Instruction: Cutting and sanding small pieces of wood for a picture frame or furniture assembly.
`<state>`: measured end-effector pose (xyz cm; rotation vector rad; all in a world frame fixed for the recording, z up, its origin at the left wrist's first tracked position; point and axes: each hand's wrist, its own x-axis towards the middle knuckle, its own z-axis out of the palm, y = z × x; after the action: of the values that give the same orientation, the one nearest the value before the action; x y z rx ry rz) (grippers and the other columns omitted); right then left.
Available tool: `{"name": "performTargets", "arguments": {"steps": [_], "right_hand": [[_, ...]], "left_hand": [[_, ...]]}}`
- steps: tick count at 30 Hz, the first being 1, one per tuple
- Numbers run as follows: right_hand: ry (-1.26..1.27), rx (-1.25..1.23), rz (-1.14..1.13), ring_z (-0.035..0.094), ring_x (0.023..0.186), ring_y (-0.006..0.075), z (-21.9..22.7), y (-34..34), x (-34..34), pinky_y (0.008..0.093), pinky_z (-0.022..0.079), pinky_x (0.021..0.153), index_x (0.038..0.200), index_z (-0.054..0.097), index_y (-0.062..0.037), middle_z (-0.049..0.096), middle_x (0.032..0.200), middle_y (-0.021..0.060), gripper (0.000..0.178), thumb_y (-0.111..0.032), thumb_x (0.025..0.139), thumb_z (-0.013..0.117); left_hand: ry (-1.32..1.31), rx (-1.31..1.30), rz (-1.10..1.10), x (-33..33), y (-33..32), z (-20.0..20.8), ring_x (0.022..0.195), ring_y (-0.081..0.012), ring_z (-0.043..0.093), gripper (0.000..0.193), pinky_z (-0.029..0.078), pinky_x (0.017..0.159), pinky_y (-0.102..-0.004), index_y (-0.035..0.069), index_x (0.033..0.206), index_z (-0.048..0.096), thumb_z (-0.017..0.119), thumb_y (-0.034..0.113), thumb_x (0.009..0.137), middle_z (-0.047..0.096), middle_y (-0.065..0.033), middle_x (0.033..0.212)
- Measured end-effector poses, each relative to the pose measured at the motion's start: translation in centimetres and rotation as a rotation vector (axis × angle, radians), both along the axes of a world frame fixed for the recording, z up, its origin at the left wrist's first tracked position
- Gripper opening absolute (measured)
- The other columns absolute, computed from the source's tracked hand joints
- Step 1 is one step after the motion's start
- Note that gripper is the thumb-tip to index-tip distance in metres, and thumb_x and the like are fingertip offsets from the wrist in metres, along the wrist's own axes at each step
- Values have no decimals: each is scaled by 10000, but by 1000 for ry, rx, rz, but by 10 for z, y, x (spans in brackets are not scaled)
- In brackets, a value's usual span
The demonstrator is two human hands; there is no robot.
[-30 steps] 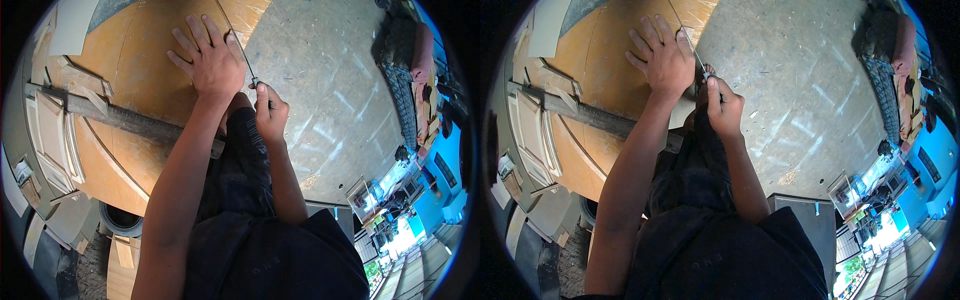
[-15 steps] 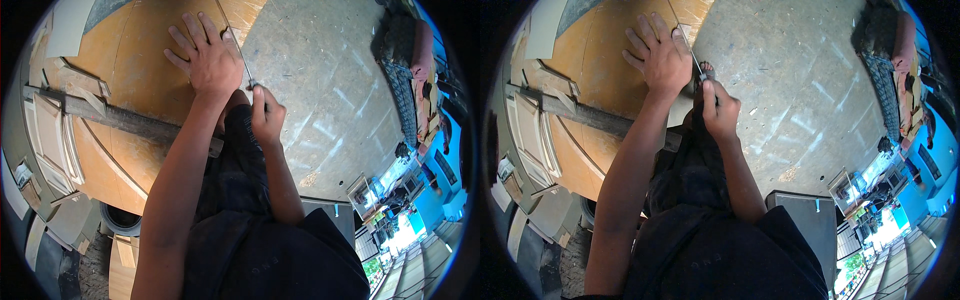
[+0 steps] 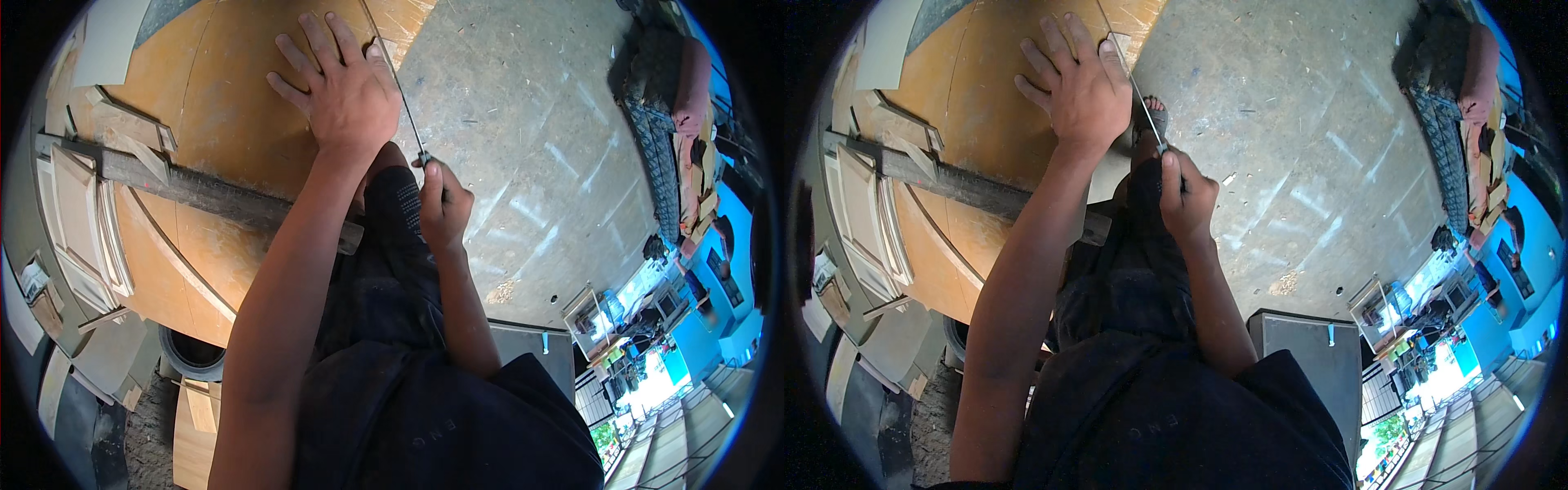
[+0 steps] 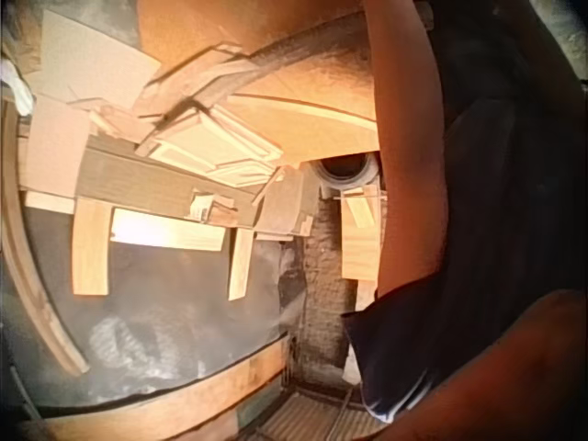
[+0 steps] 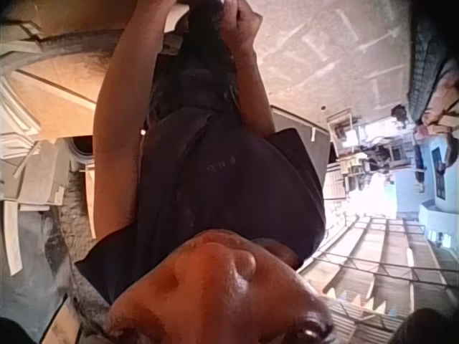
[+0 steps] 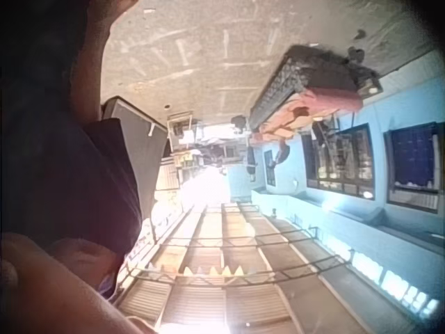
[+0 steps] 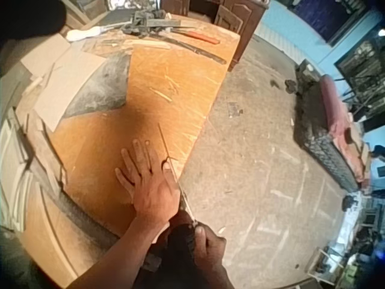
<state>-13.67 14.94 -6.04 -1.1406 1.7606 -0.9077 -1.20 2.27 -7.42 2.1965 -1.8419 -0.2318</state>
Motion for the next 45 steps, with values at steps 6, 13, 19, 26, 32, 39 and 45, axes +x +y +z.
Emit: {"name": "performTargets", "arguments": {"steps": [6,13,19,26,32,39,45], "right_hand": [[-25,-26,19,395,523,25,-3,-28,6,236,314,489,1008,718,12,440,551,-39,327,-226,1052,499],[13,-20,24,379,525,26,1,-19,0,238,306,489,1000,715,10,417,547,-45,330,-241,1056,508],[-38,85,30,566,623,78,5,-20,1,268,475,589,990,712,12,651,688,124,234,-179,1017,579],[-78,42,-2,524,625,63,4,-43,9,260,462,581,983,712,26,620,661,82,253,-186,1022,580],[-198,35,-74,517,622,68,5,-33,7,260,455,582,988,708,43,609,651,81,271,-191,1025,577],[-108,-57,-10,368,523,17,-5,-24,8,219,288,494,1024,709,43,420,558,-60,376,-267,1068,502],[-88,26,-22,498,628,59,2,-28,4,259,450,579,991,711,31,607,645,74,253,-177,1023,572]], "left_hand": [[-12,-23,-5,-2,0,-6,1464,-560,89,653,83,1105,-755,27,1557,221,325,401,1032,155,-266,1616],[-29,-20,-2,-1,1,-2,1465,-557,91,656,87,1108,-752,31,1557,219,330,405,1030,164,-258,1615],[-20,-12,3,0,0,-3,1465,-555,91,656,82,1108,-752,29,1557,224,327,408,1031,160,-257,1618],[2,-12,0,0,1,-1,1465,-556,91,647,74,1109,-751,33,1555,234,335,395,1029,166,-254,1617],[2,-15,2,2,0,-1,1470,-545,99,640,72,1111,-749,39,1555,240,339,390,1029,177,-240,1618],[-6,-8,6,0,1,-2,1473,-536,100,652,74,1112,-747,41,1555,239,349,408,1028,179,-234,1618],[-19,-14,8,-1,0,-2,1472,-538,102,661,85,1106,-754,41,1557,234,352,420,1028,174,-231,1621]]}}
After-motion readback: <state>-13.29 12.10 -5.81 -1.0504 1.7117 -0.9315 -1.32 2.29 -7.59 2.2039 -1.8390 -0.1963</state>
